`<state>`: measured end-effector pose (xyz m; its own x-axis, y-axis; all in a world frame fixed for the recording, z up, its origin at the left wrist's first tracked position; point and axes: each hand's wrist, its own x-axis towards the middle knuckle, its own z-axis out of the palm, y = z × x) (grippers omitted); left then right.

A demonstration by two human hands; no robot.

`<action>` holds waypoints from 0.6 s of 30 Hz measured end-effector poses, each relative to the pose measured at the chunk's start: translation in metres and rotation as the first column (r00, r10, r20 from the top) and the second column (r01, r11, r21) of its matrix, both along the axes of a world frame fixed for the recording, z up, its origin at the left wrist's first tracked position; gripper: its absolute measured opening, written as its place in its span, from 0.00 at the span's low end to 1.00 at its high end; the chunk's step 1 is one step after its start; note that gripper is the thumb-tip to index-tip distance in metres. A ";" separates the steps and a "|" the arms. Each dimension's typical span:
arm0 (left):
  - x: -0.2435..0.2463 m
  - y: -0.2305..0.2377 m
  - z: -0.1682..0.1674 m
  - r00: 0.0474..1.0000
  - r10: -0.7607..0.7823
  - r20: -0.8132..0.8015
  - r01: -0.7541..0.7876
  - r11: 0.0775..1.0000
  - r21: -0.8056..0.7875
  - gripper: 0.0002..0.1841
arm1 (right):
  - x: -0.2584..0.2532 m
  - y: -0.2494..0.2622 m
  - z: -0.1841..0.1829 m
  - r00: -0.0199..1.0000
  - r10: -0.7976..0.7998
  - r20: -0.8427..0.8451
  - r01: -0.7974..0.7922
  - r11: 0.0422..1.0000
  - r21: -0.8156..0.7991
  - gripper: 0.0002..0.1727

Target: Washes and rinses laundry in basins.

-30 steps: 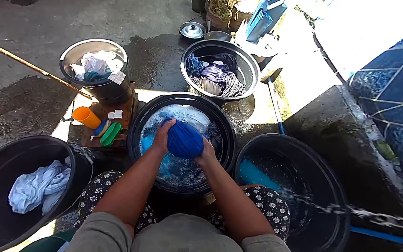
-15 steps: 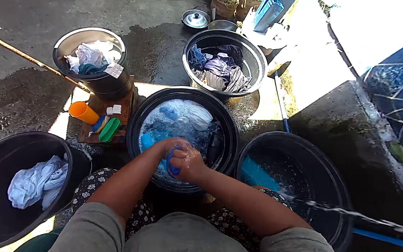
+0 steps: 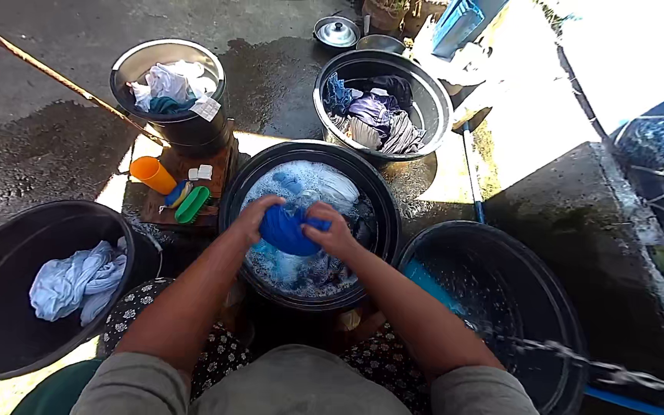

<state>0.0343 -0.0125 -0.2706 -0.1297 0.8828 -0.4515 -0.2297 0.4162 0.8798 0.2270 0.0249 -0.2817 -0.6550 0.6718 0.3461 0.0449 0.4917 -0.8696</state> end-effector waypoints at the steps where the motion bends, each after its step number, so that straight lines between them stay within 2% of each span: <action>1: -0.014 -0.004 0.024 0.981 0.153 0.117 -0.161 0.985 0.068 0.09 | -0.001 0.014 0.006 0.998 -0.023 -0.065 0.004 0.961 -0.277 0.18; 2: -0.028 -0.012 0.046 0.953 0.239 0.189 -0.267 0.954 0.140 0.09 | -0.005 0.025 0.009 0.996 -0.004 -0.089 -0.041 0.864 -0.501 0.28; 3: -0.043 -0.024 0.065 0.934 0.294 0.204 -0.337 0.915 0.220 0.10 | -0.011 0.033 0.005 0.994 0.037 -0.102 -0.093 0.775 -0.626 0.35; 4: -0.060 -0.038 0.082 0.920 0.354 0.165 -0.389 0.867 0.311 0.13 | -0.020 0.037 -0.002 0.997 0.055 -0.055 -0.077 0.731 -0.678 0.38; 5: -0.079 -0.056 0.096 0.894 0.441 0.084 -0.434 0.802 0.410 0.13 | -0.031 0.038 -0.012 0.996 0.060 0.060 -0.003 0.733 -0.680 0.37; 7: -0.127 -0.099 0.109 0.754 0.651 -0.090 -0.496 0.653 0.572 0.08 | -0.051 0.032 -0.050 0.932 0.099 0.348 0.126 0.813 -0.569 0.34; 8: -0.160 -0.124 0.104 0.660 0.733 -0.166 -0.510 0.599 0.617 0.04 | -0.058 0.027 -0.078 0.855 0.136 0.500 0.122 0.884 -0.451 0.34; 10: -0.241 -0.179 0.071 0.487 0.822 -0.297 -0.532 0.548 0.645 0.18 | -0.064 0.005 -0.130 0.612 0.201 0.765 -0.024 0.971 -0.236 0.37; 12: -0.289 -0.217 0.039 0.243 0.847 -0.472 -0.613 0.511 0.602 0.29 | -0.059 -0.022 -0.160 0.402 0.242 0.883 -0.190 0.965 -0.179 0.37; 13: -0.299 -0.231 0.026 0.158 0.810 -0.565 -0.664 0.511 0.546 0.35 | -0.052 -0.032 -0.167 0.306 0.260 0.916 -0.249 0.950 -0.187 0.34; 14: -0.303 -0.245 0.015 0.152 0.709 -0.689 -0.709 0.564 0.424 0.43 | -0.044 -0.041 -0.172 0.222 0.260 0.940 -0.277 0.941 -0.195 0.31; 16: -0.312 -0.264 -0.005 0.297 0.351 -0.888 -0.710 0.703 0.040 0.63 | -0.033 -0.050 -0.170 0.069 0.272 0.960 -0.246 0.937 -0.248 0.28; 17: -0.313 -0.263 -0.009 0.341 0.199 -0.919 -0.666 0.741 -0.087 0.70 | -0.029 -0.050 -0.162 0.009 0.289 0.957 -0.205 0.937 -0.281 0.25; 18: -0.306 -0.254 -0.004 0.348 0.117 -0.930 -0.613 0.779 -0.131 0.73 | -0.026 -0.047 -0.154 0.002 0.313 0.950 -0.156 0.938 -0.309 0.24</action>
<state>-0.2712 -0.2668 -0.2745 -0.9064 0.3948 -0.1501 0.2892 0.8391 0.4608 0.2014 -0.0219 -0.4353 -0.4483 0.3743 -0.8118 0.7820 0.6041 -0.1533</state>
